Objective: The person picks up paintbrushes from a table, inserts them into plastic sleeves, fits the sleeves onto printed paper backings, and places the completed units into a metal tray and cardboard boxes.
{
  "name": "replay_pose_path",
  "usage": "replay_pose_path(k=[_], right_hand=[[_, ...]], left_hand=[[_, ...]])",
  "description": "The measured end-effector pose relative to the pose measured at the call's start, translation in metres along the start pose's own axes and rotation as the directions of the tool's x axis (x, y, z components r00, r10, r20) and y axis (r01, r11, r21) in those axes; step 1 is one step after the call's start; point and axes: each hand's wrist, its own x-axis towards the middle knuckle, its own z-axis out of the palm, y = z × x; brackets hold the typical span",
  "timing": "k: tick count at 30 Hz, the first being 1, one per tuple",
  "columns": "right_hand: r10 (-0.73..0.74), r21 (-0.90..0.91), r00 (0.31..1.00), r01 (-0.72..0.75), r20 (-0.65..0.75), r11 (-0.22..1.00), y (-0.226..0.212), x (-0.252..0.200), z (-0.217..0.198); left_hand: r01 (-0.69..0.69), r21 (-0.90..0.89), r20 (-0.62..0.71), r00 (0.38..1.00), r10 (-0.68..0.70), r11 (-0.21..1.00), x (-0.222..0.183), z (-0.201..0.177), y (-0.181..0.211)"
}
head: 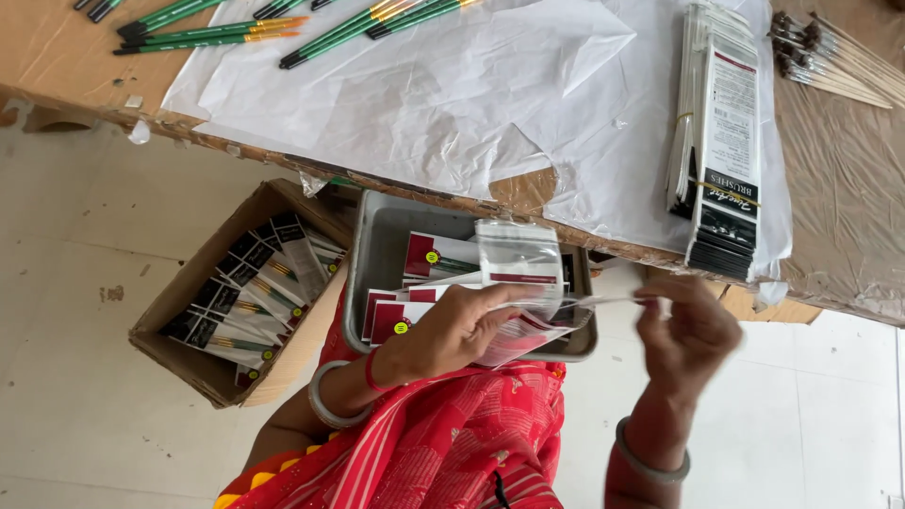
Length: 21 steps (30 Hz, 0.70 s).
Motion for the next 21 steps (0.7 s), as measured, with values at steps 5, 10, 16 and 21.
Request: replay_pose_path(k=[5, 10, 16, 21], right_hand=[[0.584, -0.646, 0.812, -0.444, 0.004, 0.621, 0.067, -0.073, -0.039], [0.362, -0.145, 0.928, -0.348, 0.088, 0.926, -0.008, -0.025, 0.034], [0.266, 0.37, 0.962, -0.267, 0.055, 0.89, 0.026, -0.034, 0.06], [0.129, 0.287, 0.988, -0.149, 0.086, 0.946, 0.051, -0.02, 0.055]], left_hand=[[0.001, -0.176, -0.123, 0.992, -0.023, 0.984, -0.005, -0.014, -0.017], [0.034, -0.111, -0.087, 0.995, -0.044, 0.993, 0.002, -0.017, 0.004], [-0.035, 0.128, -0.173, 0.983, 0.057, 0.991, -0.008, -0.019, -0.015], [-0.235, 0.287, -0.185, 0.938, 0.294, 0.929, -0.003, -0.034, -0.023]])
